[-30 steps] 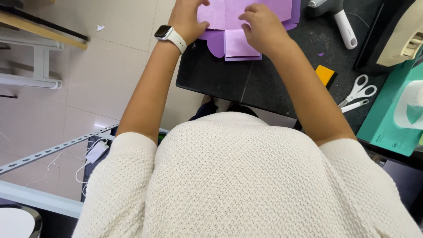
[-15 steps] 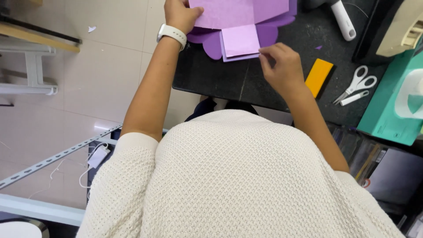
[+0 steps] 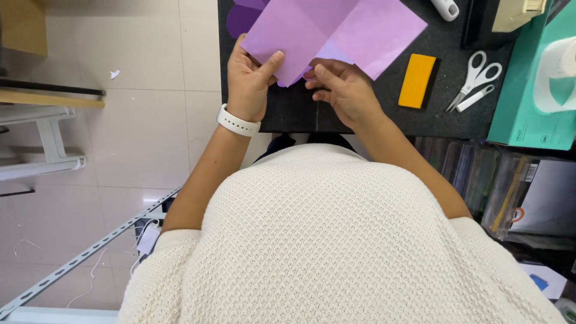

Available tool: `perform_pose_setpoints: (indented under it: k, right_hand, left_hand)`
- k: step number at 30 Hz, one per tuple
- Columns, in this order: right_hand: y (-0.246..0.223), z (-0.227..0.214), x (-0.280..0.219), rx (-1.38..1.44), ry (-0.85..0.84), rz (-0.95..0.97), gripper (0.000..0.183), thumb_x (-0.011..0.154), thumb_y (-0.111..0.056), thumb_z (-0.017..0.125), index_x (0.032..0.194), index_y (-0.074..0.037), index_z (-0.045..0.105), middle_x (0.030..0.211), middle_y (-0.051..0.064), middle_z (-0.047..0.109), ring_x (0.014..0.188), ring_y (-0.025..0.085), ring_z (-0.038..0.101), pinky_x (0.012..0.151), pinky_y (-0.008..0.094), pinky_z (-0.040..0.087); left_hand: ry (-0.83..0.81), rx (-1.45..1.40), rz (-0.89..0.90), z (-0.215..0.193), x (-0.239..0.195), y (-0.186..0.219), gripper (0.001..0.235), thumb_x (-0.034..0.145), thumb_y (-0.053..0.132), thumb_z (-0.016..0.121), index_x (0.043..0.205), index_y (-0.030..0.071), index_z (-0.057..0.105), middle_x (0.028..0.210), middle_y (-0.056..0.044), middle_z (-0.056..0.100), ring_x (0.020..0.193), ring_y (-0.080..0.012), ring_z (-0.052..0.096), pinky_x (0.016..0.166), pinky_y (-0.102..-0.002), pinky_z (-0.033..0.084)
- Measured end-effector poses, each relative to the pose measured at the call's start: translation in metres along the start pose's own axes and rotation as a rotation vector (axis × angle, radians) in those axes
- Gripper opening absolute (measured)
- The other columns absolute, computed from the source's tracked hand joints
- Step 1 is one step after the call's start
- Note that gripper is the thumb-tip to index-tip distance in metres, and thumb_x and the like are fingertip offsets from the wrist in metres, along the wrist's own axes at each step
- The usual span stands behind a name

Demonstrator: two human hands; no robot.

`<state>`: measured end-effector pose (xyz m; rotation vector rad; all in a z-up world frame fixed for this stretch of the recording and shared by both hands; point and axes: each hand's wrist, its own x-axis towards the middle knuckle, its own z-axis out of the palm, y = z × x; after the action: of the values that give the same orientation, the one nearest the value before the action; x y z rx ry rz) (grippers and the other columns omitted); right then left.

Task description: Assembling a purple paper explosion box and decorating it with paper roses and chocolate bars.

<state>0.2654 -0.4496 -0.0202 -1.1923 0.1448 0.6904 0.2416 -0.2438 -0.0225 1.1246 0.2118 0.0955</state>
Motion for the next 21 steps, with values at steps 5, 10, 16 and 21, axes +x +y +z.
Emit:
perform_pose_setpoints:
  k: [5,10,16,21]
  right_hand:
    - [-0.001,0.005,0.003,0.042,0.102,-0.061,0.009,0.097,-0.019,0.073,0.098,-0.011,0.070,0.095,0.008,0.074,0.083,0.015,0.068,0.071,0.025,0.054]
    - [0.009,0.004,0.004,-0.077,0.075,-0.185,0.009,0.100,-0.020,0.069,0.098,-0.013,0.067,0.090,0.004,0.071,0.078,0.011,0.064,0.072,0.023,0.052]
    - [0.014,-0.008,0.001,-0.317,0.080,-0.253,0.012,0.107,-0.019,0.059,0.096,-0.014,0.063,0.091,0.000,0.064,0.084,0.010,0.058,0.082,0.022,0.051]
    - [-0.007,-0.035,-0.021,-0.422,0.132,-0.162,0.013,0.106,-0.008,0.059,0.095,-0.009,0.063,0.087,0.004,0.064,0.081,0.015,0.060,0.074,0.026,0.052]
  left_hand:
    - [0.001,0.017,0.060,0.005,-0.004,-0.005,0.050,0.092,0.011,0.080,0.130,0.010,0.048,0.119,-0.013,0.063,0.112,-0.0270,0.064,0.088,-0.043,0.067]
    - [0.006,0.039,0.056,0.003,-0.009,-0.004,0.052,0.092,0.010,0.080,0.133,0.010,0.048,0.121,-0.012,0.065,0.113,-0.0263,0.066,0.086,-0.041,0.067]
    - [0.002,0.042,0.068,0.001,-0.010,-0.004,0.045,0.093,0.006,0.078,0.128,0.010,0.051,0.117,-0.011,0.066,0.111,-0.0249,0.065,0.085,-0.040,0.067]
    - [-0.016,0.019,0.109,-0.013,-0.005,0.004,0.034,0.094,0.007,0.076,0.116,0.011,0.050,0.113,-0.011,0.064,0.108,-0.0254,0.064,0.083,-0.043,0.066]
